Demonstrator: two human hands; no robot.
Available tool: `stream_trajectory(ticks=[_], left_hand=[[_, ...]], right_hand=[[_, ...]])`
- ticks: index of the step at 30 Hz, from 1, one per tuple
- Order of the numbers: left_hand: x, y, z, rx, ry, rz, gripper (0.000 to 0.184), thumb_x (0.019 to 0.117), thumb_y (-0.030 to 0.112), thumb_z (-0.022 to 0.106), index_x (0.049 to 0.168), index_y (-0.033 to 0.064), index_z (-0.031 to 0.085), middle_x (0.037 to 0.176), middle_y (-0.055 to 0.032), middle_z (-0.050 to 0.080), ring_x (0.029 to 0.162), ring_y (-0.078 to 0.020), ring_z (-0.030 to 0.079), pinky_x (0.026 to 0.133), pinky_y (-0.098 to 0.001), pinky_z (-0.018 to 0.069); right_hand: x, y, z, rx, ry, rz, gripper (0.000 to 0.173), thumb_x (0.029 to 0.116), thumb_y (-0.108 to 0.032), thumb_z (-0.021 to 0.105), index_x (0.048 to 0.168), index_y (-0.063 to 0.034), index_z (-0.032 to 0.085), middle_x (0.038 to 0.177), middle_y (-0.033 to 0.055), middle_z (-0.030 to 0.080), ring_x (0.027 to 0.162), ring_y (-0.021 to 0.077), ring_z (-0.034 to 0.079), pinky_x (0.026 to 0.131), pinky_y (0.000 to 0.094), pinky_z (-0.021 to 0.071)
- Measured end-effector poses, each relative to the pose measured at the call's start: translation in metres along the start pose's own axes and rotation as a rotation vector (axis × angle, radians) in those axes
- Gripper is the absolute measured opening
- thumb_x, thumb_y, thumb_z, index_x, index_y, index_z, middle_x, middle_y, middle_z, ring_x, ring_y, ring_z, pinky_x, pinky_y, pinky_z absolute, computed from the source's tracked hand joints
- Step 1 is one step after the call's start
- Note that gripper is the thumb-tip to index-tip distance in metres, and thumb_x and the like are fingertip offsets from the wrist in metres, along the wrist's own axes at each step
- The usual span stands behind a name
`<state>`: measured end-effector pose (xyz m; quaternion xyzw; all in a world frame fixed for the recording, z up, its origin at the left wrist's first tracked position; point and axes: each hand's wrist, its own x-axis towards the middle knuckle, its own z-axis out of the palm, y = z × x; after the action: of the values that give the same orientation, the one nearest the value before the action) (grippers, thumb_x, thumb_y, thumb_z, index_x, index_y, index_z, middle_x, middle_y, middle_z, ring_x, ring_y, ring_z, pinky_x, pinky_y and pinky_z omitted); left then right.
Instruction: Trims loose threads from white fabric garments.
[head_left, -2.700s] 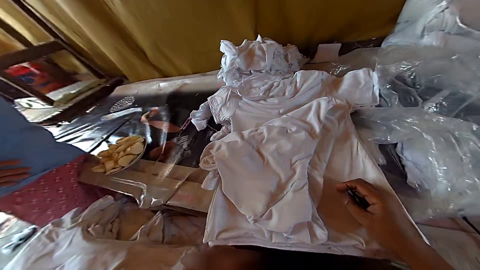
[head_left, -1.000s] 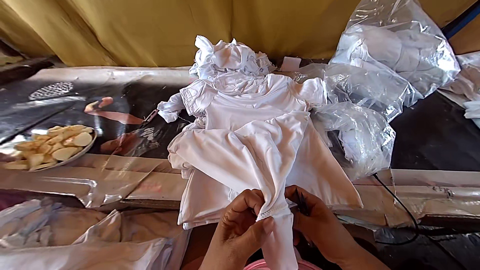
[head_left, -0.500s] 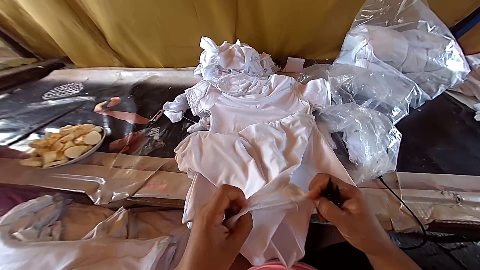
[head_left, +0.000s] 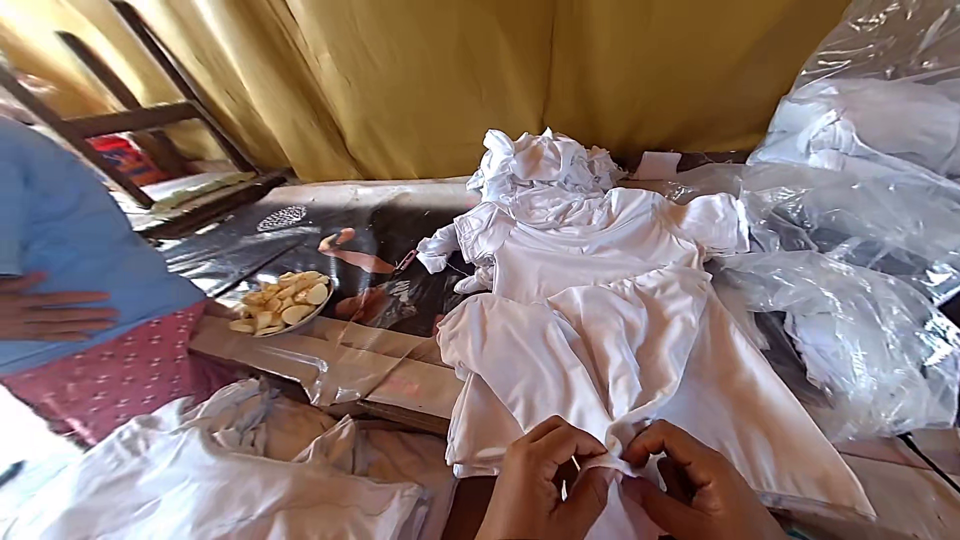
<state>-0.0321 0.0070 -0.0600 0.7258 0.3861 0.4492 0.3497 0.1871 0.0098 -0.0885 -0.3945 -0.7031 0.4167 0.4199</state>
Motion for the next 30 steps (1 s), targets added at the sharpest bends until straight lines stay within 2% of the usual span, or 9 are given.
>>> stream_trajectory(ticks=[3,8,14,17,19,22,25,27,30], left_hand=[[-0.002,0.006,0.004,-0.121,-0.051,-0.074,0.013,0.0942,0.007,0.067,0.100,-0.0042,0.069,0.085,-0.0045,0.065,0.061,0.0022,0.051,0.055,-0.0129,0.0432],[-0.003,0.007,0.008,-0.150,-0.194,-0.133,0.021,0.0974,0.012,0.066,0.113,-0.0024,0.068,0.065,0.0012,0.057,0.052,0.0012,0.046,0.049,-0.0148,0.0385],[0.004,-0.006,0.006,-0.193,-0.070,0.045,0.014,0.0993,0.011,0.060,0.099,-0.0015,0.068,0.094,-0.0035,0.069,0.085,-0.0007,0.063,0.076,-0.0167,0.0534],[0.007,-0.001,0.001,-0.535,-0.157,-0.080,0.007,0.1025,0.014,0.058,0.101,0.0094,0.064,0.087,0.0105,0.063,0.077,0.0061,0.058,0.070,-0.0135,0.0503],[0.007,-0.003,-0.001,-0.631,-0.199,-0.153,0.006,0.1024,0.016,0.060,0.101,0.0131,0.064,0.085,0.0125,0.063,0.075,0.0059,0.059,0.069,-0.0137,0.0507],[0.006,-0.010,-0.003,-0.246,-0.141,-0.062,0.010,0.0986,0.014,0.064,0.099,0.0041,0.068,0.083,0.0055,0.062,0.073,0.0056,0.057,0.065,-0.0104,0.0480],[0.005,-0.019,0.000,0.233,-0.011,0.060,0.013,0.0879,0.017,0.066,0.093,0.0074,0.072,0.083,0.0003,0.063,0.071,0.0037,0.055,0.060,-0.0078,0.0434],[0.007,-0.018,0.001,0.275,0.064,0.049,0.012,0.0855,0.015,0.064,0.093,0.0077,0.071,0.081,0.0014,0.062,0.067,0.0045,0.054,0.057,-0.0079,0.0436],[0.008,-0.012,0.002,-0.025,0.102,-0.031,0.011,0.0916,0.009,0.060,0.098,0.0048,0.067,0.085,0.0043,0.066,0.071,0.0049,0.059,0.061,-0.0107,0.0501]], right_hand=[[0.004,0.002,0.002,0.020,0.080,0.027,0.014,0.0861,-0.009,0.069,0.099,-0.0060,0.066,0.086,-0.0020,0.063,0.059,-0.0059,0.043,0.051,0.0117,0.0363],[0.004,-0.004,-0.001,0.170,0.151,0.022,0.016,0.0871,-0.006,0.064,0.099,-0.0150,0.058,0.083,-0.0115,0.061,0.060,-0.0077,0.053,0.049,0.0111,0.0461],[0.004,0.005,-0.010,0.138,0.102,-0.133,0.013,0.0974,-0.024,0.069,0.102,-0.0122,0.065,0.086,-0.0089,0.065,0.071,-0.0087,0.055,0.061,0.0081,0.0456],[0.004,0.011,-0.014,0.104,0.049,-0.145,0.019,0.0983,-0.030,0.069,0.102,-0.0111,0.069,0.084,-0.0071,0.063,0.067,-0.0080,0.051,0.058,0.0079,0.0420],[0.003,0.010,-0.018,0.135,0.049,-0.107,0.020,0.0990,-0.035,0.067,0.102,-0.0145,0.069,0.083,-0.0093,0.063,0.062,-0.0092,0.050,0.052,0.0075,0.0418],[0.003,-0.001,-0.027,0.363,0.029,-0.010,0.013,0.0983,-0.032,0.068,0.101,-0.0201,0.070,0.085,-0.0127,0.064,0.056,-0.0100,0.050,0.047,0.0078,0.0436],[0.004,-0.003,-0.030,0.452,-0.027,-0.013,0.011,0.0996,-0.031,0.066,0.101,-0.0202,0.069,0.088,-0.0129,0.063,0.057,-0.0108,0.050,0.048,0.0067,0.0436],[0.005,-0.002,-0.029,0.437,-0.050,-0.026,0.012,0.1003,-0.032,0.065,0.101,-0.0201,0.069,0.087,-0.0136,0.061,0.058,-0.0115,0.050,0.049,0.0057,0.0429],[0.004,0.005,-0.027,0.402,-0.034,-0.032,0.013,0.1006,-0.031,0.065,0.101,-0.0190,0.069,0.083,-0.0136,0.061,0.058,-0.0108,0.050,0.049,0.0060,0.0424]])
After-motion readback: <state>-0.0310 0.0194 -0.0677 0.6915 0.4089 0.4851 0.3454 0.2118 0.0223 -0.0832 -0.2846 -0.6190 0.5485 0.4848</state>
